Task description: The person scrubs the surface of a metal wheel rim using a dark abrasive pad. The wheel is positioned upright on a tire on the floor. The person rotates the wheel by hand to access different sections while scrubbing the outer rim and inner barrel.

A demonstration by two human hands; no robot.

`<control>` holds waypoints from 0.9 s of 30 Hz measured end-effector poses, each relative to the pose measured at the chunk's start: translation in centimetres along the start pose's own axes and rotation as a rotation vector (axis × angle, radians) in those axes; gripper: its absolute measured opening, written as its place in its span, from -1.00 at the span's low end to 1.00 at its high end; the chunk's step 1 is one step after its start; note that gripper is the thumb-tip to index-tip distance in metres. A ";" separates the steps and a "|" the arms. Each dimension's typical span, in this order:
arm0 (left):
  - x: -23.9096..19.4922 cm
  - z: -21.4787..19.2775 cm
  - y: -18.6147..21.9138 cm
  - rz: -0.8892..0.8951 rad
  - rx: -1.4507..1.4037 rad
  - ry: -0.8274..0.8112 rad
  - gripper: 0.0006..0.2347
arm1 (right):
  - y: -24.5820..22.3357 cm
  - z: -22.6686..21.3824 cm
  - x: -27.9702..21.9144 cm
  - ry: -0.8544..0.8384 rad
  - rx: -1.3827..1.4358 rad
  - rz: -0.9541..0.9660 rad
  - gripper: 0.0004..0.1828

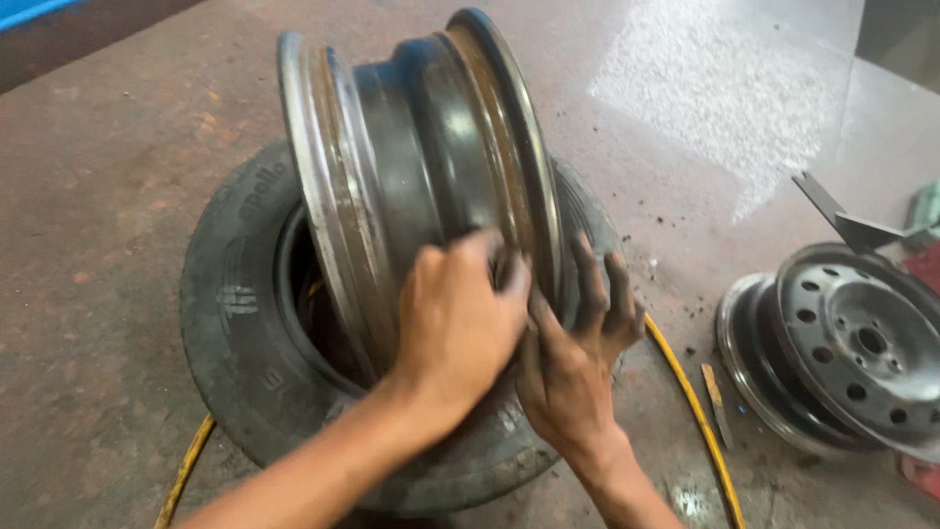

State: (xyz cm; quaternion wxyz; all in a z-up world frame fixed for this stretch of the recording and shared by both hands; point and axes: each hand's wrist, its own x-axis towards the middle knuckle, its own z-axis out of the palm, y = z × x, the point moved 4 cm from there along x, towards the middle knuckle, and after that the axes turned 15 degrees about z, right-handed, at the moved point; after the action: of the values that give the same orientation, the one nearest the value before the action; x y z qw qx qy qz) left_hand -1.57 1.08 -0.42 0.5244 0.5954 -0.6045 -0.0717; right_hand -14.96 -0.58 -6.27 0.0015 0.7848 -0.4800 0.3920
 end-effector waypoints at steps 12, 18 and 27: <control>1.1 -0.1 -1.2 -0.119 0.080 -0.065 -0.84 | -0.8 -0.5 1.1 -0.065 0.115 0.043 -0.59; 4.6 -0.8 -2.2 -0.028 0.169 0.077 -0.75 | -1.0 0.1 4.2 -0.119 0.063 0.018 -0.59; 7.3 -1.2 -4.2 -0.036 0.197 0.097 -0.68 | -1.8 0.2 6.7 -0.096 0.111 0.003 -0.61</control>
State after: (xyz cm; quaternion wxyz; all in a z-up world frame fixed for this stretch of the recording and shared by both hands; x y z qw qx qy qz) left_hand 3.90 -5.21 1.11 0.4908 0.6576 -0.5715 0.0076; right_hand -11.90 -4.70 -1.62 -0.0655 0.8008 -0.4583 0.3799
